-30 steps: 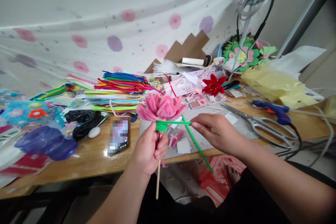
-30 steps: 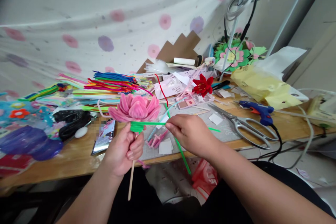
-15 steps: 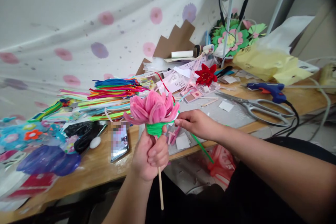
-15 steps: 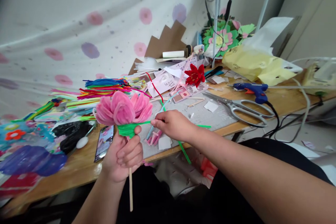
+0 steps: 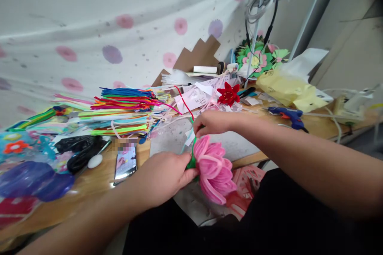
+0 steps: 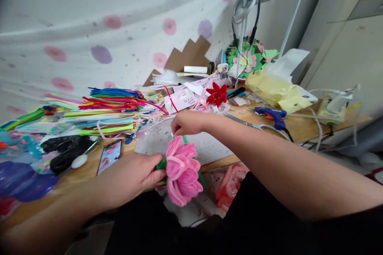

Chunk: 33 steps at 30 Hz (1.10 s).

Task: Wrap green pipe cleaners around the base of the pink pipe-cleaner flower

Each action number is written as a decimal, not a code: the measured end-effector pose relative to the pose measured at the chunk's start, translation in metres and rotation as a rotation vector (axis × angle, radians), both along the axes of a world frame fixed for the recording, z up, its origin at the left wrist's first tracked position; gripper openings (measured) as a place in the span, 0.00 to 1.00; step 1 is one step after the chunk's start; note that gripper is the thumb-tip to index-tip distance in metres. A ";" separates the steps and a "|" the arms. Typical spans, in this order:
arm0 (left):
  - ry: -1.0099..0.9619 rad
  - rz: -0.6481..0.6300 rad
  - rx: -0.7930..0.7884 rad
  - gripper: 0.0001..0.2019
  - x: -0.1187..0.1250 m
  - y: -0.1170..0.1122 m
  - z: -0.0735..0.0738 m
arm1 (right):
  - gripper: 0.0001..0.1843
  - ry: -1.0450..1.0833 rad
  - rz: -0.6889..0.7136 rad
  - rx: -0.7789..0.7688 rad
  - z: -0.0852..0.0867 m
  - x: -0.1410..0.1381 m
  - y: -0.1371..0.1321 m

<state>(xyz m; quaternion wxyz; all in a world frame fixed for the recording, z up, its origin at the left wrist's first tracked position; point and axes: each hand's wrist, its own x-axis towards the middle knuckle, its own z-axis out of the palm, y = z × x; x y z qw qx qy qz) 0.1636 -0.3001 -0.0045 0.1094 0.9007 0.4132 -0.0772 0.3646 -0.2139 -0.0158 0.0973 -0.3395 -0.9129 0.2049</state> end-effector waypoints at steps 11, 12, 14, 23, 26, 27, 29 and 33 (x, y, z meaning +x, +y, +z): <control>0.211 0.127 0.357 0.19 -0.016 0.004 -0.012 | 0.06 -0.361 -0.187 0.614 0.059 -0.038 -0.084; 0.175 0.162 0.346 0.19 -0.020 0.006 -0.013 | 0.06 -0.346 -0.196 0.627 0.056 -0.040 -0.092; 0.079 0.238 0.303 0.20 -0.028 0.012 -0.016 | 0.05 -0.310 -0.215 0.649 0.046 -0.044 -0.104; -0.447 0.403 -0.021 0.14 -0.051 0.040 -0.032 | 0.09 -0.075 -0.291 0.581 0.000 -0.042 -0.128; -0.559 0.434 -0.139 0.15 -0.050 0.046 -0.041 | 0.13 0.017 -0.305 0.486 -0.014 -0.045 -0.135; -0.602 0.448 -0.196 0.16 -0.049 0.046 -0.043 | 0.15 0.043 -0.315 0.456 -0.020 -0.046 -0.137; -0.686 0.482 -0.322 0.17 -0.047 0.047 -0.047 | 0.17 0.111 -0.350 0.398 -0.031 -0.045 -0.138; -0.822 0.552 -0.602 0.20 -0.043 0.045 -0.049 | 0.18 0.294 -0.450 0.327 -0.053 -0.035 -0.132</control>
